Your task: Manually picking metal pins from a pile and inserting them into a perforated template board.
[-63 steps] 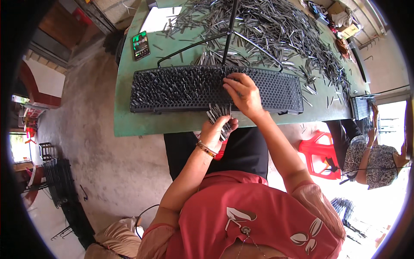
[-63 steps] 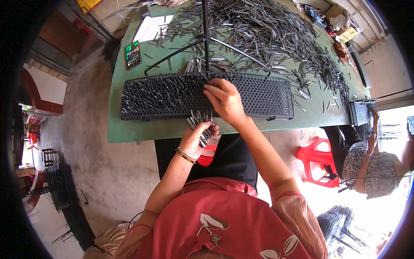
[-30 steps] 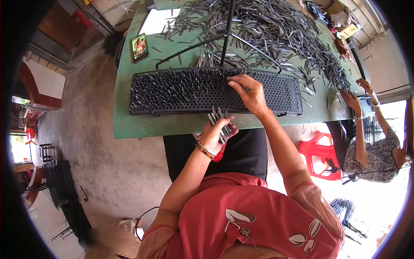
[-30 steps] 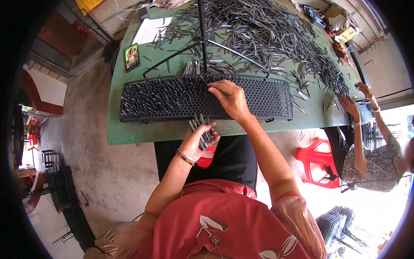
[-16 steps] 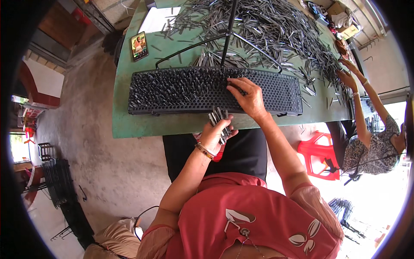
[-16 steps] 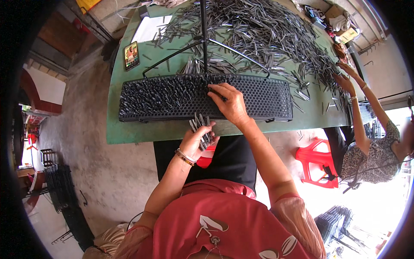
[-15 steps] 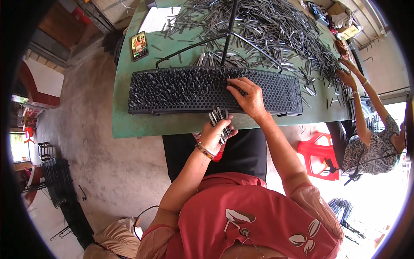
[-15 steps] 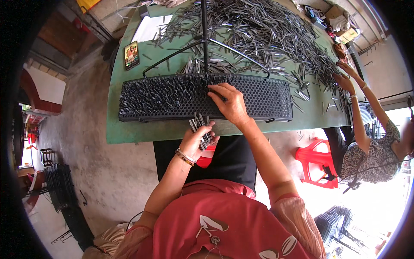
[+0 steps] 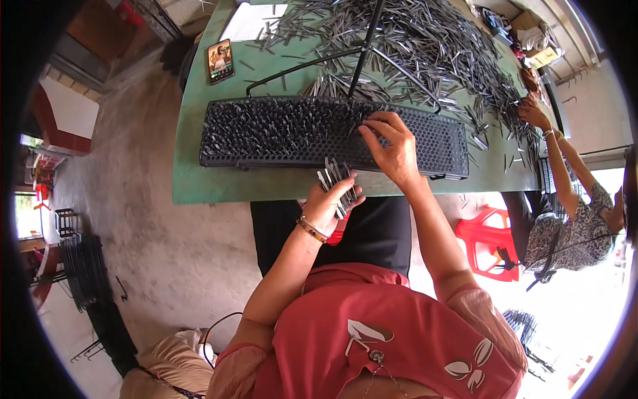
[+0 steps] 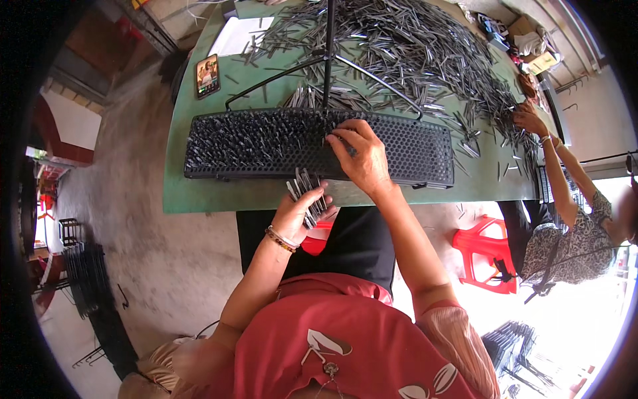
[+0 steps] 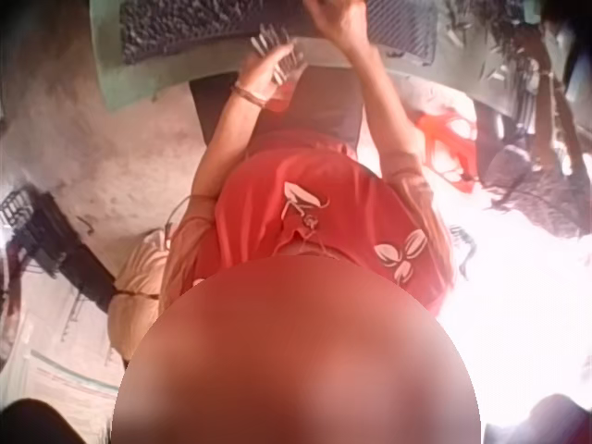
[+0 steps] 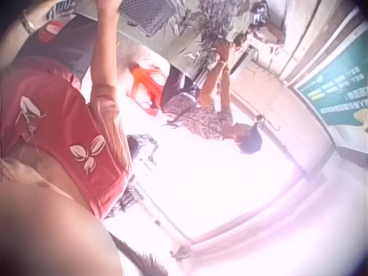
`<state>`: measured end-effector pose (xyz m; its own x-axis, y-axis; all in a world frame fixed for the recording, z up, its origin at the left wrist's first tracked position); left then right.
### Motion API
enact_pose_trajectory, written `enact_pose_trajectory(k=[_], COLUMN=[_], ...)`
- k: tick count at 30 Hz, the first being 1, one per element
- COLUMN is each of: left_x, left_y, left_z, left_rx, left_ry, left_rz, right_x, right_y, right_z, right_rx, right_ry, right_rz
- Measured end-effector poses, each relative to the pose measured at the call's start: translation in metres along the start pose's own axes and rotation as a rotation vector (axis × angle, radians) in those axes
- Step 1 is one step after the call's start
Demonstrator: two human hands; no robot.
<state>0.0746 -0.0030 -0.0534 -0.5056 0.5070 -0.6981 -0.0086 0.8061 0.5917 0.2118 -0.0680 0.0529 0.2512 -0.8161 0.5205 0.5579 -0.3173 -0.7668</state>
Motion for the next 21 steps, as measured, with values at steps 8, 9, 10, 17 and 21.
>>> enact_pose_trajectory(k=[8,9,10,17,21], left_x=[-0.001,-0.001,0.001,0.012,0.010], left_y=[0.011,0.011,0.011,0.002,-0.003], left_z=[0.001,0.000,0.000,0.001,0.000], left_rx=[-0.065,-0.067,-0.070,0.025,0.038], left_ry=[-0.037,-0.015,0.009,0.095,0.045], left_rz=[0.118,0.088,0.057,-0.059,-0.067], right_x=[-0.035,-0.037,-0.036,-0.033,-0.039], right_y=[0.016,0.022,0.019,0.013,0.005], right_z=[-0.030,-0.030,-0.027,0.005,0.007], right_rx=[-0.483,-0.506,-0.504,-0.321,-0.175], right_ry=[-0.559,-0.554,-0.556,-0.090,0.023], right_rz=[0.328,0.373,0.373,0.321,0.205])
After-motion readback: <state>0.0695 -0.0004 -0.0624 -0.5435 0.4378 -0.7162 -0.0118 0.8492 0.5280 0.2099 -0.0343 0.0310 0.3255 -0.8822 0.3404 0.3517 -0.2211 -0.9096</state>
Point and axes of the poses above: each hand's wrist, its own z-axis towards the middle knuckle, its own x-axis out of the back of the hand, y = z × x, the point moved 7 cm from there along z, towards the middle knuckle, and after that the axes turned 9 degrees about -x, right-handed, at the moved point
